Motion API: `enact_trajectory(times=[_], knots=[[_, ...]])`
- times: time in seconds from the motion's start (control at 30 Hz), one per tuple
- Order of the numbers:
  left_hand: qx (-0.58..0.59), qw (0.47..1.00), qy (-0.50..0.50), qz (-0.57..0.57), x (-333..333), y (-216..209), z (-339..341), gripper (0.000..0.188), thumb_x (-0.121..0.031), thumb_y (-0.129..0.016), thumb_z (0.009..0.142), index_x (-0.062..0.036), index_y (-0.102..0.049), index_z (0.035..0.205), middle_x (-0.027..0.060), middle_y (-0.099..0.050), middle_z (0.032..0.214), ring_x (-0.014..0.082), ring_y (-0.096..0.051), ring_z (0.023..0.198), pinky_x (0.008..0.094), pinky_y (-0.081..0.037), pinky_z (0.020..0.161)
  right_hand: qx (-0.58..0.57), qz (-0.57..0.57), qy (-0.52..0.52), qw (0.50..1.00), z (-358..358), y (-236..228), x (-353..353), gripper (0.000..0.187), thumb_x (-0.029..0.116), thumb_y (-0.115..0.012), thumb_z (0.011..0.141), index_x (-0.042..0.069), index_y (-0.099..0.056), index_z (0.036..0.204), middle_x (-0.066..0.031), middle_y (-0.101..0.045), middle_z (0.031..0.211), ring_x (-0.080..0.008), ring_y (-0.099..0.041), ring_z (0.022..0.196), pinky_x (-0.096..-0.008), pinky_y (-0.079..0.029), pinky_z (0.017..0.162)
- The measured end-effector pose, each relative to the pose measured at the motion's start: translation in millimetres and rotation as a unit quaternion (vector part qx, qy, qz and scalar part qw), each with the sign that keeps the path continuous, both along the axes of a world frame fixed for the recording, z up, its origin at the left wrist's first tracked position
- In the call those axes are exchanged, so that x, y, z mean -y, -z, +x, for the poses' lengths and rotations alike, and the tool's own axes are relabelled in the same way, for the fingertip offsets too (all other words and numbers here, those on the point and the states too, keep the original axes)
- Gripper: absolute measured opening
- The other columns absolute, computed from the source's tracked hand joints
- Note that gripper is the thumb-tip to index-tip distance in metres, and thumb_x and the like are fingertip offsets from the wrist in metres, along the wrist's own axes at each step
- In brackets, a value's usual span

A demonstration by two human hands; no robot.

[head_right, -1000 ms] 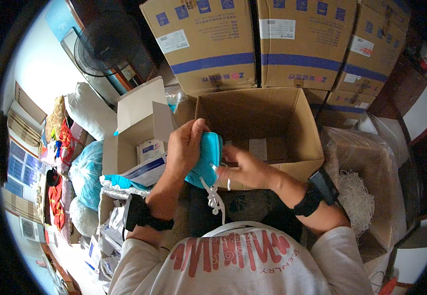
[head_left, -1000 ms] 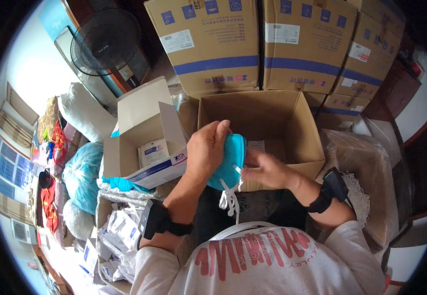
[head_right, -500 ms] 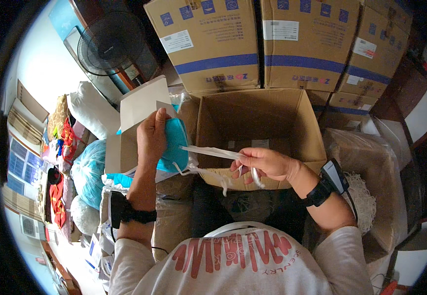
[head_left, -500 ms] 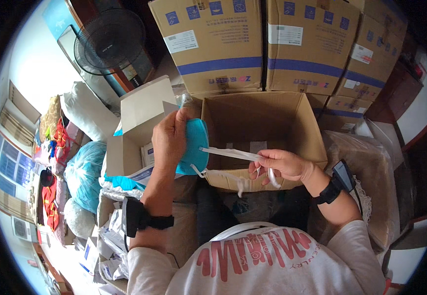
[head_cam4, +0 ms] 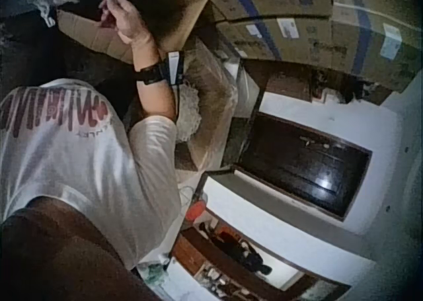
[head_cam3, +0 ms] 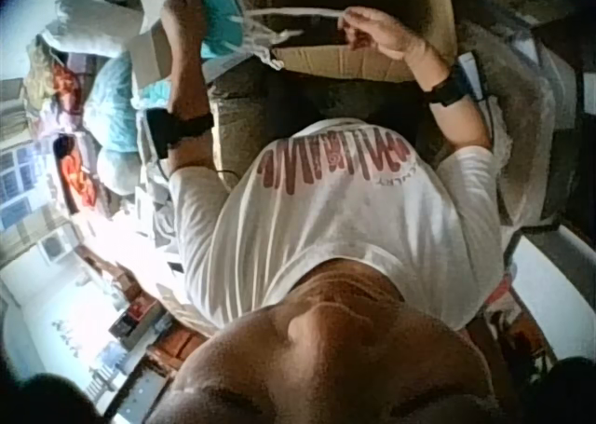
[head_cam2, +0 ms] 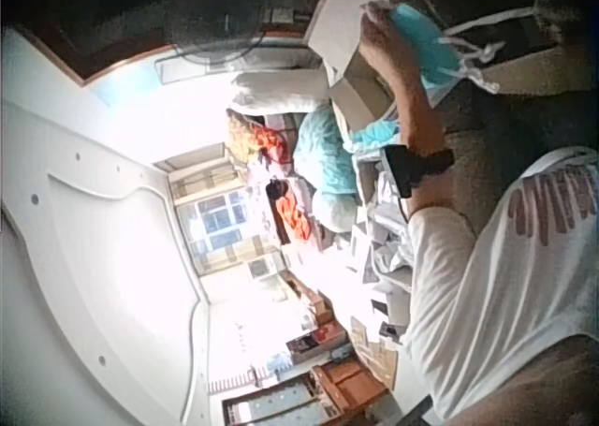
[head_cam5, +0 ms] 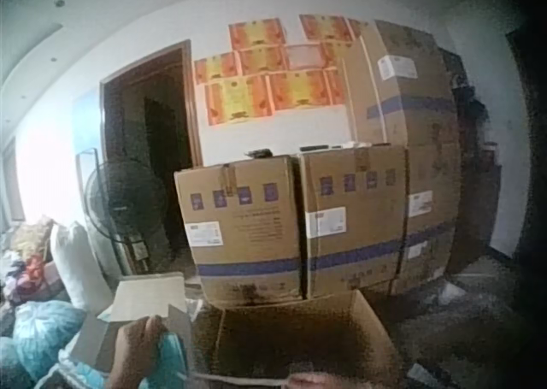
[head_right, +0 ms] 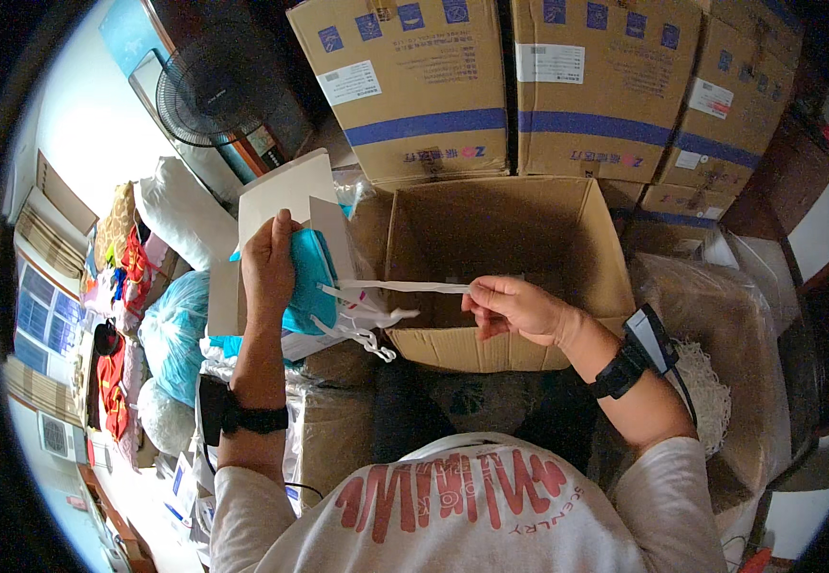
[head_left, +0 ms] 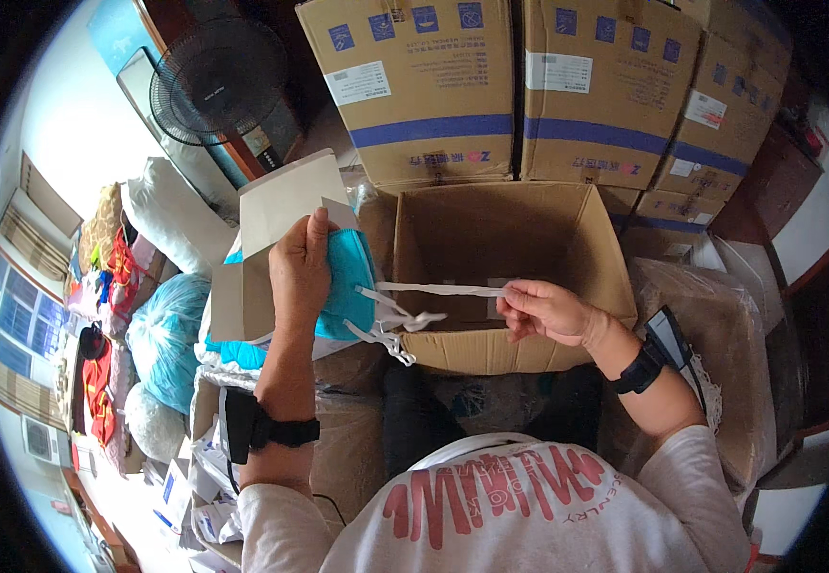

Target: The person is removing face masks from their individual paper packaging and placing the masks into a cardboard box for shipping or storage.

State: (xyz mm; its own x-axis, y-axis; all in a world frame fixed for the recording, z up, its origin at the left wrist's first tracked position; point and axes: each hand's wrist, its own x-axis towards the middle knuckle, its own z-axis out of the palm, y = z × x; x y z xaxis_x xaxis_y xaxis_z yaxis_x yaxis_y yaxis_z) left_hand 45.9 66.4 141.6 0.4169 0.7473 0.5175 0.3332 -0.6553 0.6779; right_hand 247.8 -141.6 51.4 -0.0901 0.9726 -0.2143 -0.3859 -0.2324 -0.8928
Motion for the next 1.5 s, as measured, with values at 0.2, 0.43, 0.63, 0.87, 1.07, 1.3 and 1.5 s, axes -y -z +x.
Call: enact_trajectory(times=[0.2,0.43,0.63,0.87,1.07,1.3,1.5], knots=[[0.036,0.997,0.038,-0.053,5.9,-8.0,5.3,0.044,-0.037,-0.042,0.089,0.0004,-0.059,0.073,0.0027,-0.049,0.056,0.0082,-0.042,0.053,0.0254,-0.037,0.05,0.172,0.048,0.087,0.98,-19.8,10.7,-21.6,0.027,0.027,-0.041,0.091,0.004,-0.054,0.086,0.0028,-0.045,0.063,-0.0058,-0.043,0.056,-0.02,-0.04,0.055],[0.071,0.985,0.082,-0.135,2.0,-15.9,15.0,0.047,-0.041,-0.041,0.089,-0.0005,-0.059,0.073,-0.0004,-0.048,0.056,0.0068,-0.041,0.053,0.0236,-0.035,0.049,0.189,0.067,-0.035,0.979,-43.6,33.7,-40.8,0.03,0.027,-0.045,0.089,0.008,-0.052,0.111,0.002,-0.049,0.08,-0.0064,-0.046,0.07,-0.0212,-0.041,0.06],[0.077,0.984,0.093,-0.134,1.0,-18.1,16.8,0.049,-0.043,-0.04,0.089,-0.0007,-0.06,0.074,-0.001,-0.047,0.055,0.0061,-0.041,0.051,0.0226,-0.034,0.048,-0.047,0.041,-0.103,0.993,-52.1,15.3,-35.8,0.034,0.025,-0.05,0.087,0.007,-0.049,0.116,0.0026,-0.05,0.088,-0.0057,-0.044,0.078,-0.0214,-0.041,0.071],[0.076,0.984,0.087,-0.138,6.4,-25.0,24.8,0.049,-0.043,-0.04,0.088,-0.0011,-0.06,0.074,-0.0009,-0.048,0.055,0.0061,-0.042,0.051,0.0226,-0.034,0.048,0.142,0.116,-0.08,0.98,-65.6,13.8,-38.7,0.031,0.028,-0.055,0.084,0.005,-0.054,0.105,0.0036,-0.049,0.086,-0.0045,-0.041,0.075,-0.0191,-0.036,0.071],[0.078,0.988,0.056,-0.12,-3.0,-20.6,18.8,0.047,-0.04,-0.041,0.089,-0.0004,-0.06,0.074,0.0009,-0.05,0.057,0.0074,-0.043,0.053,0.024,-0.035,0.05,0.248,0.155,0.005,0.956,-66.4,19.6,-43.3,0.026,0.028,-0.056,0.084,0.005,-0.058,0.093,0.0012,-0.052,0.08,-0.0059,-0.044,0.073,-0.0204,-0.037,0.064],[-0.04,0.998,-0.036,-0.038,-25.7,-17.9,-28.2,0.039,-0.036,-0.045,0.087,-0.0016,-0.061,0.075,0.0072,-0.053,0.058,0.013,-0.049,0.054,0.029,-0.04,0.055,0.216,0.048,-0.022,0.975,-23.3,7.7,-23.3,0.027,0.026,-0.047,0.089,0.002,-0.059,0.089,0.0008,-0.054,0.064,-0.0066,-0.049,0.058,-0.0214,-0.042,0.054],[-0.202,0.978,0.026,0.05,-16.8,12.6,-47.1,0.023,-0.03,-0.056,0.079,-0.0093,-0.065,0.079,0.0129,-0.062,0.071,0.0264,-0.061,0.066,0.034,-0.046,0.06,0.426,0.124,-0.049,0.895,-11.5,-25.8,-12.4,0.023,0.021,-0.044,0.089,0.001,-0.056,0.085,-0.0055,-0.052,0.063,-0.0135,-0.049,0.059,-0.0268,-0.041,0.056]])
